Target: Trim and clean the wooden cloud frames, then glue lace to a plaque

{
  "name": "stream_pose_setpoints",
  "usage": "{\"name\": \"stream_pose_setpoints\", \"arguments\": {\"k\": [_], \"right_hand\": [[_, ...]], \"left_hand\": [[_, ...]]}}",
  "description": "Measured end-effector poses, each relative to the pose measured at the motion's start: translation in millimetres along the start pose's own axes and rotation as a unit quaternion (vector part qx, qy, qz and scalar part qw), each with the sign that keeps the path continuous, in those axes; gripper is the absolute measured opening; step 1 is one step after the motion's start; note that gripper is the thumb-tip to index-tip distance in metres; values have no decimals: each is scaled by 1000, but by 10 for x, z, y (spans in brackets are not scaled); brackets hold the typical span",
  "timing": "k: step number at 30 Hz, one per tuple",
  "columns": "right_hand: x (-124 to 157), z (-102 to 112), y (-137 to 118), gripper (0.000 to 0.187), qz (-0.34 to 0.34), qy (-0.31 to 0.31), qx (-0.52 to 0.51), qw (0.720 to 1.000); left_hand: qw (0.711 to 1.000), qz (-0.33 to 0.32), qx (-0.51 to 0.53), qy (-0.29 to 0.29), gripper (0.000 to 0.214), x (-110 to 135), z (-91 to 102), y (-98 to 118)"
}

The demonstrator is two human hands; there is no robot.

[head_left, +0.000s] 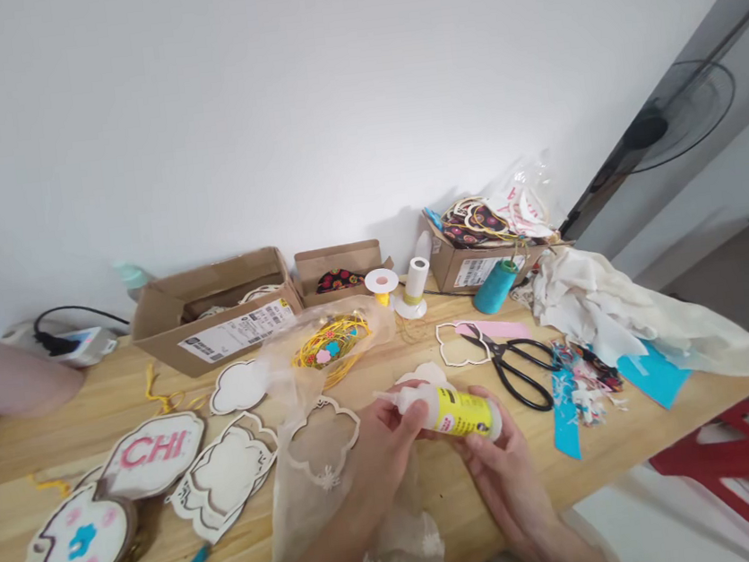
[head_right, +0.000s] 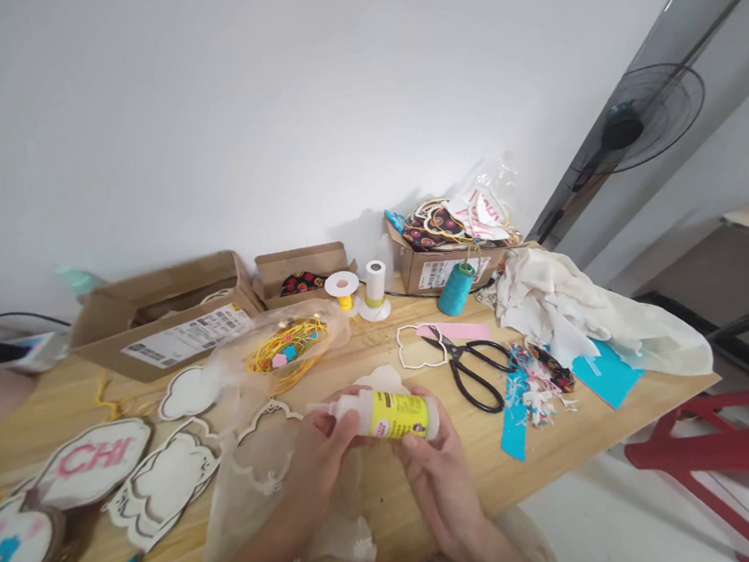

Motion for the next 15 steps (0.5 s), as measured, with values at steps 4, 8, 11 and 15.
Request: {"name": "stream_pose_setpoints", "arguments": {"k": [4,8,11,15], "right_hand": [[-75,-221,-12,37,-33,-65,-115,991],[-343,-110,20,33,-66,-21,-174,982],[-593,13,-36,37,-77,4,-212,974],[-861,76,-88,30,-86,5,-220,972]], "left_hand": [[999,-17,-27,-16,45,-12,-48,21],[962,-98,-251,-38,47,-55,3,99],[877,-136,-458,-50,74,-104,66,50],[806,-123,-572,-84,80,-152,107,-79]]}}
Point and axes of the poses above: each hand's wrist, its own x-axis away from the middle knuckle, its own z-axis out of the back of the hand, y = z × x, the point moved 8 cm from there along -x, towards the middle knuckle, and after that the axes turned 11 degrees about x, right-handed, at the moved point
